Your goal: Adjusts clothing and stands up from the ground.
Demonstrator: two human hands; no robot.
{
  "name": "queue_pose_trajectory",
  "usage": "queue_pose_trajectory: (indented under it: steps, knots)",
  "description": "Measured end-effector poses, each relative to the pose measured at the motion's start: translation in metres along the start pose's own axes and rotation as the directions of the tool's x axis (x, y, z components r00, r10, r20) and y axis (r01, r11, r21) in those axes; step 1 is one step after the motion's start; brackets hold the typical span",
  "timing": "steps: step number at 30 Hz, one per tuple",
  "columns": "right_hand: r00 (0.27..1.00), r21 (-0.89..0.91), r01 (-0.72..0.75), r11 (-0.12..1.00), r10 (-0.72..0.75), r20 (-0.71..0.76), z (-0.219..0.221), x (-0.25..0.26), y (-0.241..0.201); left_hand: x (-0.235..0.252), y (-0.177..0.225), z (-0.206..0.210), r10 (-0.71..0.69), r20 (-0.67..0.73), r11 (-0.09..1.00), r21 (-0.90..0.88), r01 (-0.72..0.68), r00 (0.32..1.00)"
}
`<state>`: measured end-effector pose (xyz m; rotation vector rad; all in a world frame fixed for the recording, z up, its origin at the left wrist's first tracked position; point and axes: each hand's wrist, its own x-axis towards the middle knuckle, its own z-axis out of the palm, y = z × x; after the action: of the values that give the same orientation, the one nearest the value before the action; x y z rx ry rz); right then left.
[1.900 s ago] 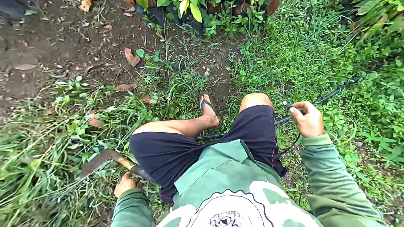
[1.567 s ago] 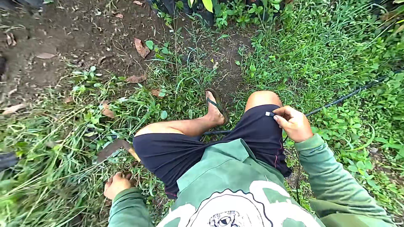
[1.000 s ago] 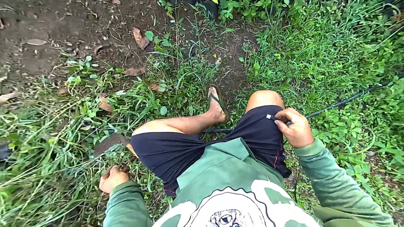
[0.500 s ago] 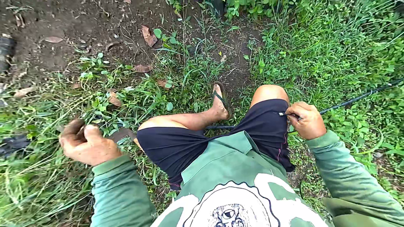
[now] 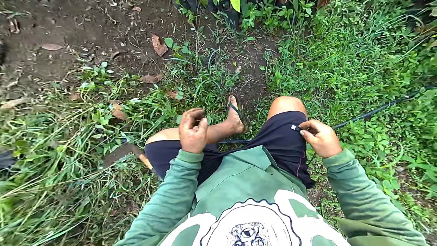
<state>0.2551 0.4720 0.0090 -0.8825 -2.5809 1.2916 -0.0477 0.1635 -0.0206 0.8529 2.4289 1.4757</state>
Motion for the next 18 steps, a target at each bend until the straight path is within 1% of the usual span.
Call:
queue_pose_trajectory:
  steps: [5,9,11,13,18]
  knots:
    - [1.0,0.004,0.0,1.0,0.0,0.019,-0.003,-0.001,0.014,-0.009,-0.008,0.012,-0.058,0.055,0.997,0.043,0.056,0.997]
    - [0.996,-0.029,-0.06,0.998,0.062,0.058,-0.01,-0.003,0.032,-0.007,-0.009,0.015,-0.084,0.066,0.994,0.076,0.079,0.994]
    - [0.991,-0.063,-0.126,0.99,0.128,0.035,-0.015,-0.005,0.037,-0.006,-0.01,0.017,-0.108,0.074,0.991,0.088,0.101,0.991]
    - [0.987,-0.046,-0.159,0.986,0.158,-0.025,-0.019,-0.004,0.035,-0.006,-0.011,0.018,-0.125,0.079,0.988,0.099,0.117,0.989]
    - [0.992,0.096,-0.065,0.993,0.074,-0.098,-0.01,0.004,0.016,-0.004,-0.012,0.022,-0.145,0.105,0.981,0.142,0.13,0.984]
